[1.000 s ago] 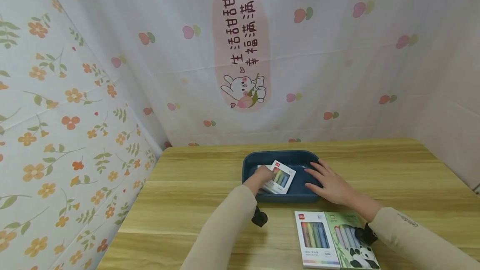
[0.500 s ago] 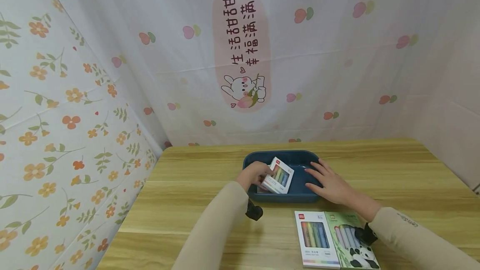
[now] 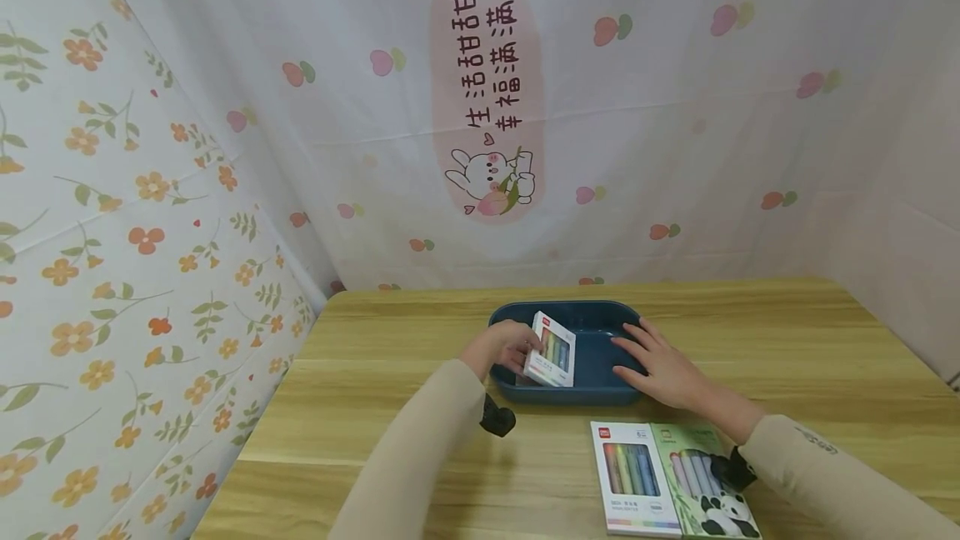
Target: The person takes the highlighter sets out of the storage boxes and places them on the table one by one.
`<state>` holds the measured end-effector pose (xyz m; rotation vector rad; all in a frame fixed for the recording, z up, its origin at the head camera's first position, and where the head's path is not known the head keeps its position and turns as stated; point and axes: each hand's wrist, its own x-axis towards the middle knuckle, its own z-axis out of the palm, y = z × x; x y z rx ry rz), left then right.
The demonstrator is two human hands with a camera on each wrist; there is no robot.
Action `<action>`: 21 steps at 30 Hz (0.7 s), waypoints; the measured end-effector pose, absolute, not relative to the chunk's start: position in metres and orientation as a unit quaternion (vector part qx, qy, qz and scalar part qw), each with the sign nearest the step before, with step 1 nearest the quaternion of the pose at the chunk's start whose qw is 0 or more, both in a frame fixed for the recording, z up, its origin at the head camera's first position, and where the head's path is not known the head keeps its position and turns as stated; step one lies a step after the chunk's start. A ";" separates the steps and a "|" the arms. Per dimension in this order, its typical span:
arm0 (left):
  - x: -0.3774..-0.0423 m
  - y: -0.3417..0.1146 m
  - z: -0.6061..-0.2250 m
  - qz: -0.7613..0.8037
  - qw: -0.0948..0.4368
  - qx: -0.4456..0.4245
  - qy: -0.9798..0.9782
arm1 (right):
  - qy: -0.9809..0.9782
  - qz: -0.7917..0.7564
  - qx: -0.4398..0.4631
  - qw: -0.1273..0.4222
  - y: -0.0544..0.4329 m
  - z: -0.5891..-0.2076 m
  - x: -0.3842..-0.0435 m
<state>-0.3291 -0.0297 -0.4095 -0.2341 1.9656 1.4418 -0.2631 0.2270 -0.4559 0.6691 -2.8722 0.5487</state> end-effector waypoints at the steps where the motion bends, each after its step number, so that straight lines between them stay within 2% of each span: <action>1: -0.330 -0.030 -0.409 0.548 0.339 -0.089 0.759 | -0.955 0.183 0.222 0.071 0.227 -0.455 -0.263; 16: -0.327 -0.040 -0.397 0.567 0.319 -0.045 0.758 | -0.953 0.195 0.222 0.066 0.226 -0.453 -0.261; 21: -0.328 -0.044 -0.395 0.586 0.315 -0.034 0.746 | -0.951 0.195 0.228 0.079 0.226 -0.454 -0.261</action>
